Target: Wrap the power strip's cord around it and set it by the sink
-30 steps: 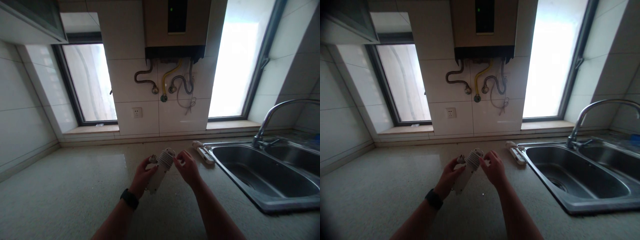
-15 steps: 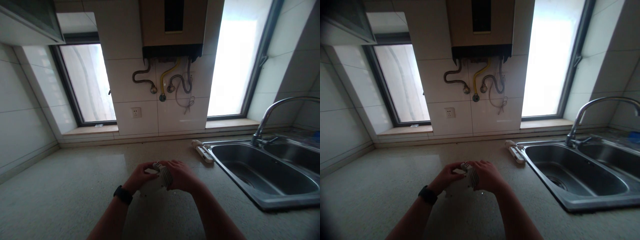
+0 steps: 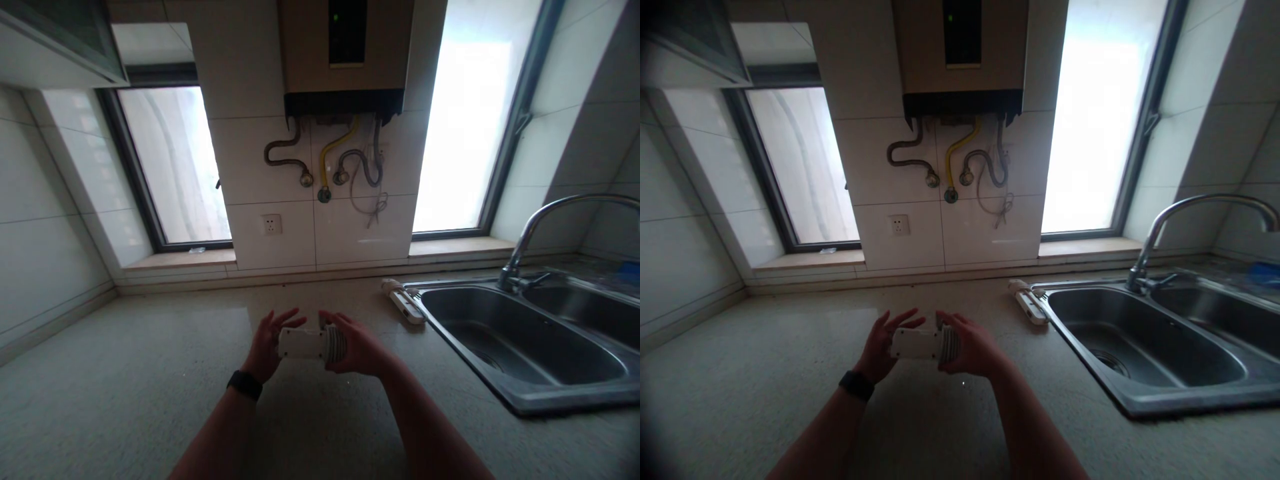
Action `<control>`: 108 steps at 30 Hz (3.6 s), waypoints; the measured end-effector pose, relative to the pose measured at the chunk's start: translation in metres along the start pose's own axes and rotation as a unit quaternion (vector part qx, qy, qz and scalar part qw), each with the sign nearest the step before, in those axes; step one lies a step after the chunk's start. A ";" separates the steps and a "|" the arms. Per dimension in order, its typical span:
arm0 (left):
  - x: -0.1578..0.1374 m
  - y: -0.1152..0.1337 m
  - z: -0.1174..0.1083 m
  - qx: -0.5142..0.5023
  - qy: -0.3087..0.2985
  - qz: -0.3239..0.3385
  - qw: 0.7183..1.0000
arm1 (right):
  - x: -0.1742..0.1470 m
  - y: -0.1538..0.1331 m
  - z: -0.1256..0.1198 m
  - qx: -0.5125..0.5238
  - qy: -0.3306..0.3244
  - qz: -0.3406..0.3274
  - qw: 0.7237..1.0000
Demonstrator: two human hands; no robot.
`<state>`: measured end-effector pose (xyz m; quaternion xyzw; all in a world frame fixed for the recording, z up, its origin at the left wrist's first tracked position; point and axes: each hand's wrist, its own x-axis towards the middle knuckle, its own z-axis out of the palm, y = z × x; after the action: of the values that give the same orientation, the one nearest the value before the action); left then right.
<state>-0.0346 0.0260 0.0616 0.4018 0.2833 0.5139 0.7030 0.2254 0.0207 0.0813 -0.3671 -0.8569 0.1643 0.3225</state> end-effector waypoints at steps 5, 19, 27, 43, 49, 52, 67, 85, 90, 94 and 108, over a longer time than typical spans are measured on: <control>0.021 -0.028 -0.021 0.127 0.098 0.019 0.987 | 0.006 0.021 0.011 0.079 0.145 0.105 0.981; 0.022 -0.050 -0.030 0.498 0.054 0.131 0.855 | -0.023 -0.017 0.008 0.329 0.372 0.180 0.849; 0.024 -0.054 -0.037 0.626 0.027 0.123 0.769 | -0.074 -0.033 0.023 0.569 0.400 0.153 0.702; 0.020 -0.077 -0.039 0.771 -0.053 0.167 0.612 | -0.204 0.053 -0.090 0.177 0.368 0.311 0.858; 0.017 -0.075 -0.036 0.784 -0.051 0.174 0.594 | -0.225 0.091 -0.099 0.067 0.327 0.360 0.871; 0.014 -0.075 -0.033 0.789 -0.047 0.176 0.586 | -0.219 0.097 -0.097 -0.023 0.298 0.393 0.869; -0.008 -0.076 0.020 0.818 -0.127 0.271 0.491 | -0.187 0.104 -0.102 -0.130 0.248 0.458 0.844; -0.021 -0.091 0.042 0.830 -0.162 0.312 0.432 | -0.202 0.105 -0.071 -0.328 0.290 0.255 0.862; -0.022 -0.091 0.042 0.831 -0.160 0.308 0.435 | -0.202 0.120 -0.077 -0.316 0.288 0.257 0.866; -0.024 -0.089 0.043 0.831 -0.156 0.305 0.438 | -0.201 0.127 -0.081 -0.258 0.298 0.312 0.865; -0.024 -0.089 0.042 0.827 -0.147 0.295 0.456 | -0.210 0.130 -0.072 -0.317 0.306 0.236 0.866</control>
<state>0.0362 -0.0213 0.0068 0.9236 0.3321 0.1483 -0.1213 0.4515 -0.0424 -0.0230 -0.6728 -0.6086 -0.1658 0.3866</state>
